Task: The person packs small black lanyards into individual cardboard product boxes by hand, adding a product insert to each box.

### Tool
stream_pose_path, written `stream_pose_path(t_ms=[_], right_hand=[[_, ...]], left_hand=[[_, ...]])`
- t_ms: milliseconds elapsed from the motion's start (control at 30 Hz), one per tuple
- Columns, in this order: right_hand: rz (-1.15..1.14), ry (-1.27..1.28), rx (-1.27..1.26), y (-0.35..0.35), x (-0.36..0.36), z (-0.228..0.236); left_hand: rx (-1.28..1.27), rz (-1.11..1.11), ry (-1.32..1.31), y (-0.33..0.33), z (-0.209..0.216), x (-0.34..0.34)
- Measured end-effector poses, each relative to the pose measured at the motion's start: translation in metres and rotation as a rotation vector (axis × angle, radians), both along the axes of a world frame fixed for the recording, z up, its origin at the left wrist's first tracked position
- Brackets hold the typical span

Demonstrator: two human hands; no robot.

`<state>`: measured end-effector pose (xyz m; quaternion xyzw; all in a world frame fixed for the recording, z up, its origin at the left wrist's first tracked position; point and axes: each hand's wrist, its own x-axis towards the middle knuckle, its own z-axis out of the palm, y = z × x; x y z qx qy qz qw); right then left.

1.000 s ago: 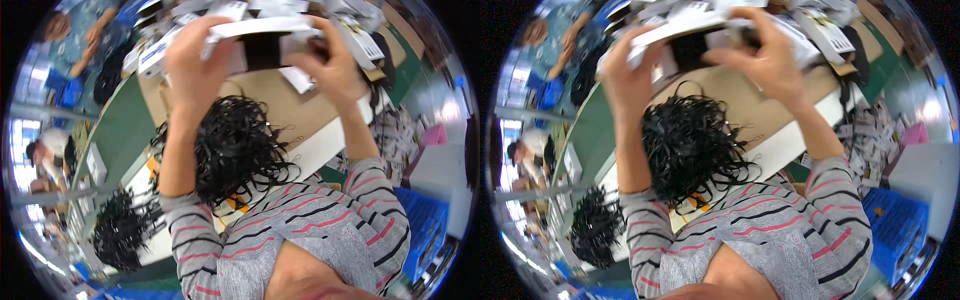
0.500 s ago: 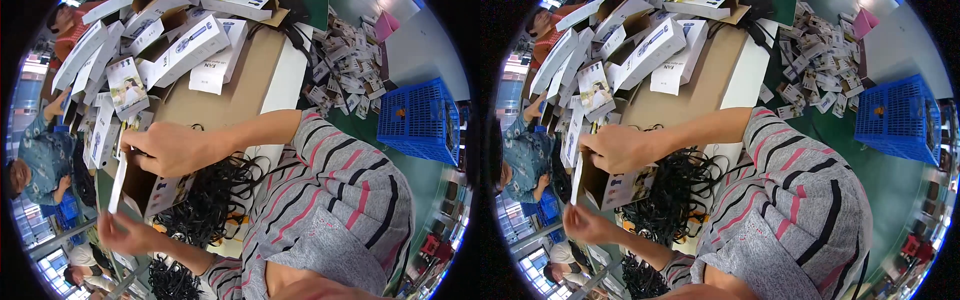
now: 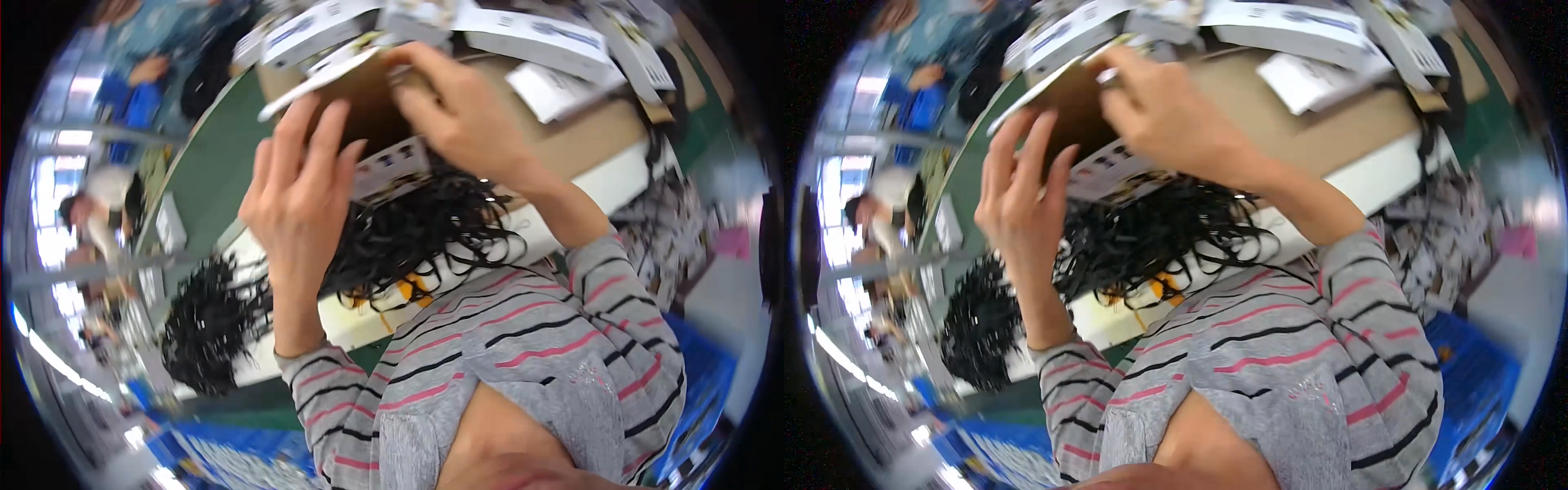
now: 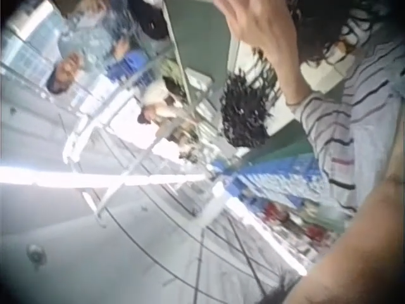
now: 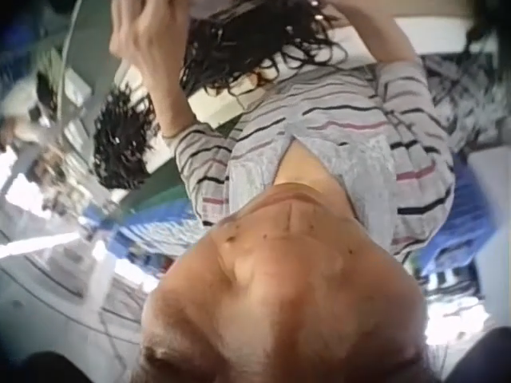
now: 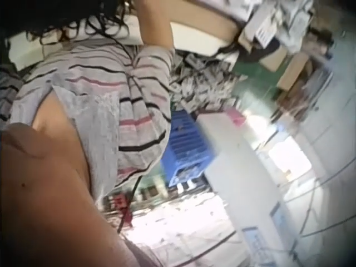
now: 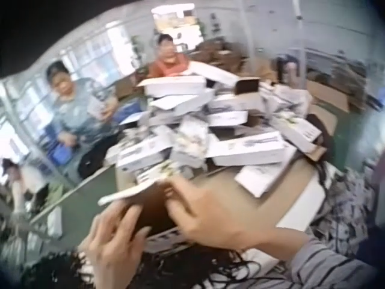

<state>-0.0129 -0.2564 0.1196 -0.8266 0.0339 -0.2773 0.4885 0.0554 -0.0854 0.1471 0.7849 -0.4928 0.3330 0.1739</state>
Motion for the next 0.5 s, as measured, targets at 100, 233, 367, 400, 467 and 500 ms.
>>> stream_pose_path(t_ms=[100,233,367,400,467,500], right_hand=[[0.035,-0.123,0.042,0.006,0.007,-0.004],[0.113,0.016,0.043,0.000,0.013,0.000],[0.209,-0.027,0.397,-0.007,0.013,0.028],[0.228,-0.129,0.479,-0.007,0.015,0.040],[0.396,-0.205,0.724,-0.016,0.019,0.065],[0.265,-0.182,0.690,0.000,0.008,0.102]], left_hand=[[0.105,0.076,0.041,0.015,0.005,0.007],[0.183,0.014,0.331,0.029,-0.004,0.023],[-0.016,-0.022,0.542,0.028,-0.027,0.031],[-0.024,-0.030,0.547,0.025,-0.030,0.029],[-0.101,-0.060,0.605,0.026,-0.036,0.024],[-0.122,-0.119,0.554,0.015,-0.035,0.024]])
